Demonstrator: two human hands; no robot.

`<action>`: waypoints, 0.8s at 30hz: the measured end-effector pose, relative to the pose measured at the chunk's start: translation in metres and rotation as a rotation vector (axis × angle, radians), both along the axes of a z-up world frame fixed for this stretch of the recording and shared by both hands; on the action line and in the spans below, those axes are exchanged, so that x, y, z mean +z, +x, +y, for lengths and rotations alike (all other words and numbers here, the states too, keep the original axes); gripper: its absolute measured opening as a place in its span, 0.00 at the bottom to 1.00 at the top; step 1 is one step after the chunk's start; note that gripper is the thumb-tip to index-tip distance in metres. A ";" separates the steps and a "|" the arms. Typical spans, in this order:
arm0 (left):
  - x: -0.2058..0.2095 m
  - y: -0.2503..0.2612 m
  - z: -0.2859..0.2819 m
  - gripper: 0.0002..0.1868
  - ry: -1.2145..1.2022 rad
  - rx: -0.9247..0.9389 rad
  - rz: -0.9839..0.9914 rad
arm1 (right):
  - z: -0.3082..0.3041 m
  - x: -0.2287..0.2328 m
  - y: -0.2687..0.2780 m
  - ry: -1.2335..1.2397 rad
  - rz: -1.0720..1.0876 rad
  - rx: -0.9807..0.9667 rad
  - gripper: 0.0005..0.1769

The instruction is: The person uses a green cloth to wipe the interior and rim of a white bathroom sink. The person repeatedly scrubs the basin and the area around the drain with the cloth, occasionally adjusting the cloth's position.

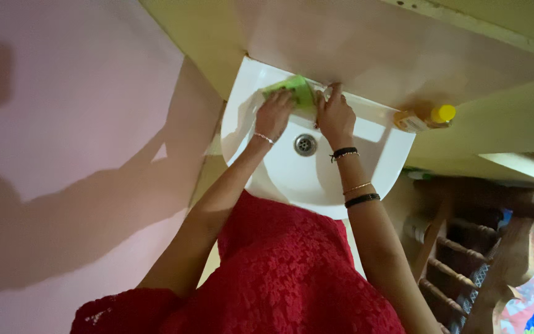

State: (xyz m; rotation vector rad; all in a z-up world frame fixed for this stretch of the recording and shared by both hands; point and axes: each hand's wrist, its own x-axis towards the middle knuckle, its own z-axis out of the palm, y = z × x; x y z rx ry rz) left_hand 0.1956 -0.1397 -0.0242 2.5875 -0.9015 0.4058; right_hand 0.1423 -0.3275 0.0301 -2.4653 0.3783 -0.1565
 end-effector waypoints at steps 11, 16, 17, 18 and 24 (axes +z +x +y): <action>-0.018 -0.010 0.001 0.09 0.076 -0.085 0.005 | 0.002 0.006 0.001 0.016 0.072 -0.035 0.27; -0.001 -0.004 0.000 0.14 0.021 0.004 0.063 | 0.001 0.000 0.003 0.020 0.088 -0.037 0.26; 0.006 0.004 -0.001 0.14 0.019 0.035 0.079 | 0.001 0.000 0.001 0.019 0.053 -0.033 0.27; 0.013 0.011 -0.001 0.14 -0.009 0.067 0.080 | 0.001 0.001 0.000 0.017 0.017 -0.029 0.27; 0.015 0.025 0.000 0.12 -0.004 0.091 -0.028 | 0.002 0.007 0.002 0.052 0.137 -0.044 0.29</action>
